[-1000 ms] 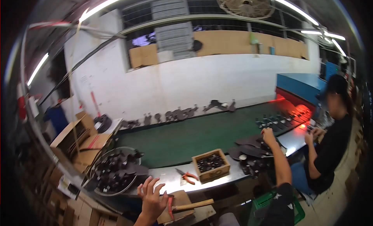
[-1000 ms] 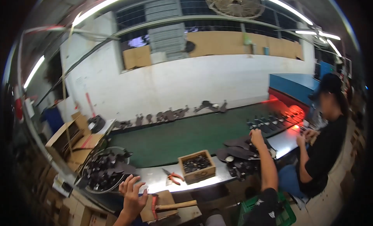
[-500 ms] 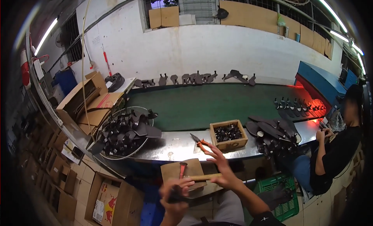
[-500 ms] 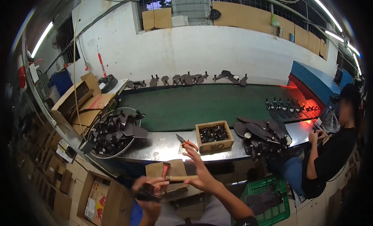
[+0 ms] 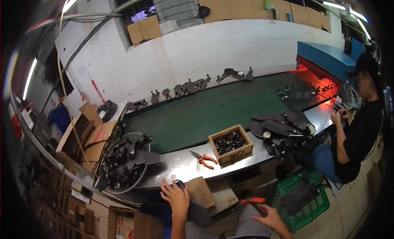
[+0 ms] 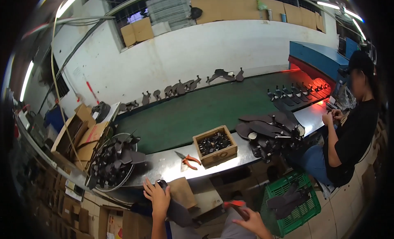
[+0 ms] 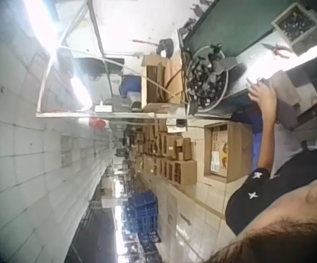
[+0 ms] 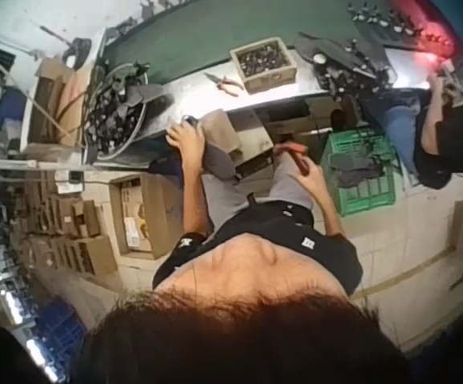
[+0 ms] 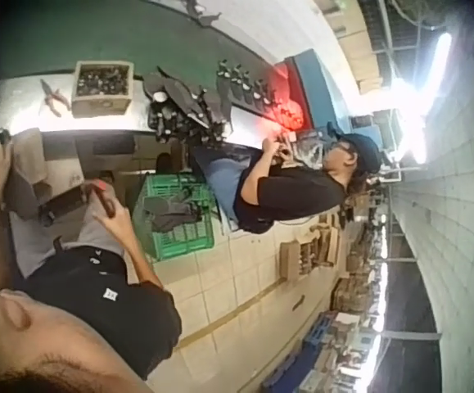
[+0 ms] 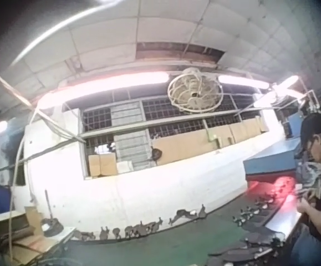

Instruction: Hammering and assembling components of shoe soles on a workbench in a factory.

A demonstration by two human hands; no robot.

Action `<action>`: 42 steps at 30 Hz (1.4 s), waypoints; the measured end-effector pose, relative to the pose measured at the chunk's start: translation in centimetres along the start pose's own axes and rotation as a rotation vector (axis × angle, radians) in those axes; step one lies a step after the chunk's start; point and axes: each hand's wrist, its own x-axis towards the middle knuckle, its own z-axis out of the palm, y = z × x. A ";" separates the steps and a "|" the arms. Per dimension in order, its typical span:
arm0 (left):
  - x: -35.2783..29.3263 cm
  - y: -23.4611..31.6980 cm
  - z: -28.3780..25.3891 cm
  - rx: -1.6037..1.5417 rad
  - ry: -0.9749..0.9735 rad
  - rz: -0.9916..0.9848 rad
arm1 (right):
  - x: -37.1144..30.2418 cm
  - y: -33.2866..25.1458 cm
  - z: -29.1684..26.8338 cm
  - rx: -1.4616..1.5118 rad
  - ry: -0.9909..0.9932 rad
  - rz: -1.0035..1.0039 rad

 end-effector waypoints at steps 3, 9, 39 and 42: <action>3.4 4.9 -1.8 0.069 0.150 0.190 | -6.0 2.4 -1.1 0.888 -0.270 0.325; 15.0 17.3 3.2 -0.048 -0.043 0.669 | -5.1 -1.5 -2.5 1.046 -0.041 0.364; -5.6 6.3 -15.4 -1.155 -0.079 0.405 | 4.9 -22.6 0.1 0.758 -0.278 -0.305; -5.9 4.2 -15.5 -1.280 -0.244 0.288 | 4.7 -22.1 2.2 0.781 -0.290 -0.425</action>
